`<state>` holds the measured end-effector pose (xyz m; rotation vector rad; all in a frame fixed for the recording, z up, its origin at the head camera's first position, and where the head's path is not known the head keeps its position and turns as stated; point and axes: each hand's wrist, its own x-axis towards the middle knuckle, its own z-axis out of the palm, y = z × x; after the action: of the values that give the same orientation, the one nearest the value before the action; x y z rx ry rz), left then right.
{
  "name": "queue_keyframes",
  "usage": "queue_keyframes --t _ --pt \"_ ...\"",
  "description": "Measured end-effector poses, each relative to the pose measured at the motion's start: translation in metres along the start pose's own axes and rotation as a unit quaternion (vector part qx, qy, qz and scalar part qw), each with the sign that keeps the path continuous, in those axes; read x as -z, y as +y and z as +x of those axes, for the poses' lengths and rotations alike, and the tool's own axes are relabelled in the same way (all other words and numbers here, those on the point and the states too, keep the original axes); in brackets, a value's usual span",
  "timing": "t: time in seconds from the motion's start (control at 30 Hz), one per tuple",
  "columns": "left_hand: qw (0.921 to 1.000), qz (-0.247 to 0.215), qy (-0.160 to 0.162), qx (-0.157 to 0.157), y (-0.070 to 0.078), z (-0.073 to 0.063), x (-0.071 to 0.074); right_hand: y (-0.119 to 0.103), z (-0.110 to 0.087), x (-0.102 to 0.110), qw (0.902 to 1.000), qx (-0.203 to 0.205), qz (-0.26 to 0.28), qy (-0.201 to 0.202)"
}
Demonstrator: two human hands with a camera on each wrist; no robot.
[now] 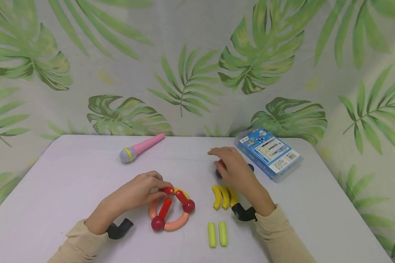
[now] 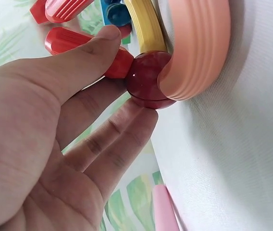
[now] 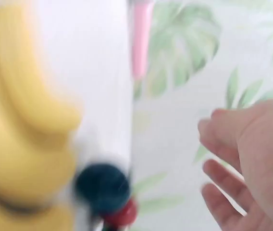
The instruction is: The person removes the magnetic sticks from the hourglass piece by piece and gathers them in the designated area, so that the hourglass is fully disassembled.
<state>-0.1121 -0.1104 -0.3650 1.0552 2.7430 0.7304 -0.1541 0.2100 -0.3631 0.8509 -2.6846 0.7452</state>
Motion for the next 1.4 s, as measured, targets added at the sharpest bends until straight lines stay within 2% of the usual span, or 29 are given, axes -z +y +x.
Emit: queue_keyframes --t 0.07,0.13,0.2,0.3,0.4,0.57,0.77,1.0,1.13,1.23,1.4 --pt "1.0000 -0.001 -0.001 -0.002 0.000 0.000 0.001 -0.018 0.001 0.001 0.9990 0.018 0.028 -0.030" --pt "1.0000 -0.001 -0.002 -0.002 0.000 0.000 0.001 -0.034 0.000 0.001 0.9942 0.030 0.066 -0.079" --pt "1.0000 -0.001 -0.003 -0.001 0.000 0.000 0.002 -0.048 -0.002 -0.001 0.9840 0.033 0.100 -0.143" --pt "1.0000 -0.001 -0.003 -0.003 0.000 0.000 0.002 -0.063 -0.004 -0.007 0.9656 0.019 0.125 -0.228" --pt "1.0000 -0.003 -0.002 -0.005 0.000 0.000 0.001 -0.070 -0.005 -0.014 0.9570 0.019 0.118 -0.264" --pt "1.0000 -0.006 -0.003 -0.003 -0.001 0.000 0.000 -0.072 -0.006 -0.021 0.9577 0.040 0.108 -0.264" --pt "1.0000 -0.007 -0.002 0.004 0.000 0.000 0.000 -0.072 -0.007 -0.023 0.9640 0.039 0.087 -0.248" --pt "1.0000 0.000 -0.003 0.001 -0.001 -0.001 0.000 -0.077 -0.009 -0.010 0.9701 -0.023 0.084 -0.227" --pt "1.0000 0.001 -0.003 0.003 -0.001 -0.002 0.001 -0.075 -0.016 0.002 0.9750 -0.046 0.089 -0.198" --pt "1.0000 -0.003 -0.001 0.002 -0.001 -0.002 0.001 -0.072 -0.026 0.013 0.9766 -0.064 0.083 -0.188" --pt "1.0000 -0.006 0.002 0.000 0.000 -0.001 0.001 -0.062 -0.053 0.033 0.9709 -0.098 0.084 -0.202"
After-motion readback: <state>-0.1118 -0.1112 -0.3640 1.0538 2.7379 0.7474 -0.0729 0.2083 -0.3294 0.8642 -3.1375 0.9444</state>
